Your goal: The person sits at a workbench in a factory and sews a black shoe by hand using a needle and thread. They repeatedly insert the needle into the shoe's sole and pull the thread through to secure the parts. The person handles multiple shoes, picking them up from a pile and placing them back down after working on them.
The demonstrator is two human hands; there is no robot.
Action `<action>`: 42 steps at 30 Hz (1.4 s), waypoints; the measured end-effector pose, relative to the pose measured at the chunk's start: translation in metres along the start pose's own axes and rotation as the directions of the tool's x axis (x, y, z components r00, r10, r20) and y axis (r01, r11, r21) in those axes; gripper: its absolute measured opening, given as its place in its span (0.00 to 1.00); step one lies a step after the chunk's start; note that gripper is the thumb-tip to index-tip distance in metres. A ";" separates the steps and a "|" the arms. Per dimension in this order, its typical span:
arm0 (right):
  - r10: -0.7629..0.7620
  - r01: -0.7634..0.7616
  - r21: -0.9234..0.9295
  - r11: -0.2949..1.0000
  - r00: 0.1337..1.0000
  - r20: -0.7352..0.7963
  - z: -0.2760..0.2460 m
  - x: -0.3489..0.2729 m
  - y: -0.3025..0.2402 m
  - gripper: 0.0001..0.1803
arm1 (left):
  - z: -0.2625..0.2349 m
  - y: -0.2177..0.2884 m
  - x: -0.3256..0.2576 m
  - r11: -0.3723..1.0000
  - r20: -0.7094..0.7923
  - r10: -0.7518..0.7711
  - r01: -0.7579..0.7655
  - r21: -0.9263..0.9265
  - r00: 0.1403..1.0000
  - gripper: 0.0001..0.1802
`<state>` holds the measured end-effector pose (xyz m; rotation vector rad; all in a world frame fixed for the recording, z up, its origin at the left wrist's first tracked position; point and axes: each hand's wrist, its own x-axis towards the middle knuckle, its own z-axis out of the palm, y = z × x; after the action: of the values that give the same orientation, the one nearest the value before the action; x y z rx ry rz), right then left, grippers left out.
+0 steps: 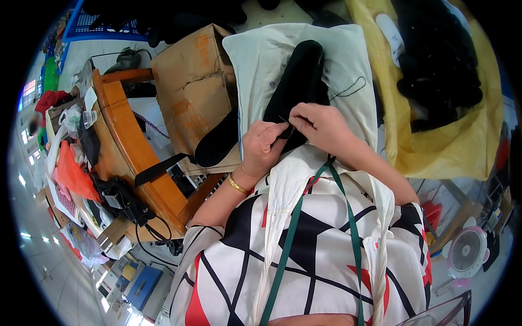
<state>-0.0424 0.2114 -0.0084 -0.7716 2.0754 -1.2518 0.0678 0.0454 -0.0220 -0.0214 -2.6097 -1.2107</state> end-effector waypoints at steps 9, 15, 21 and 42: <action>-0.212 0.195 -0.244 0.950 0.976 -0.047 0.016 0.011 -0.001 0.03 | 0.001 -0.009 -0.001 0.996 0.058 0.086 -0.086 -0.007 0.995 0.18; -0.380 0.340 -0.276 0.899 0.919 -0.105 0.031 0.022 -0.005 0.06 | 0.001 -0.015 0.001 0.996 0.077 0.085 -0.085 -0.001 0.993 0.16; -0.326 0.304 -0.127 0.944 0.919 -0.221 0.017 0.031 -0.026 0.03 | 0.008 -0.015 -0.005 0.994 0.071 0.113 -0.111 -0.023 0.991 0.17; -0.423 0.409 -0.113 0.905 0.892 -0.159 0.011 0.043 -0.040 0.04 | 0.012 -0.018 -0.004 0.984 0.046 0.179 -0.179 0.001 0.983 0.16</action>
<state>-0.0561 0.1579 0.0159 -1.2314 2.1837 -1.5227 0.0668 0.0431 -0.0444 -0.2803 -2.5844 -1.1527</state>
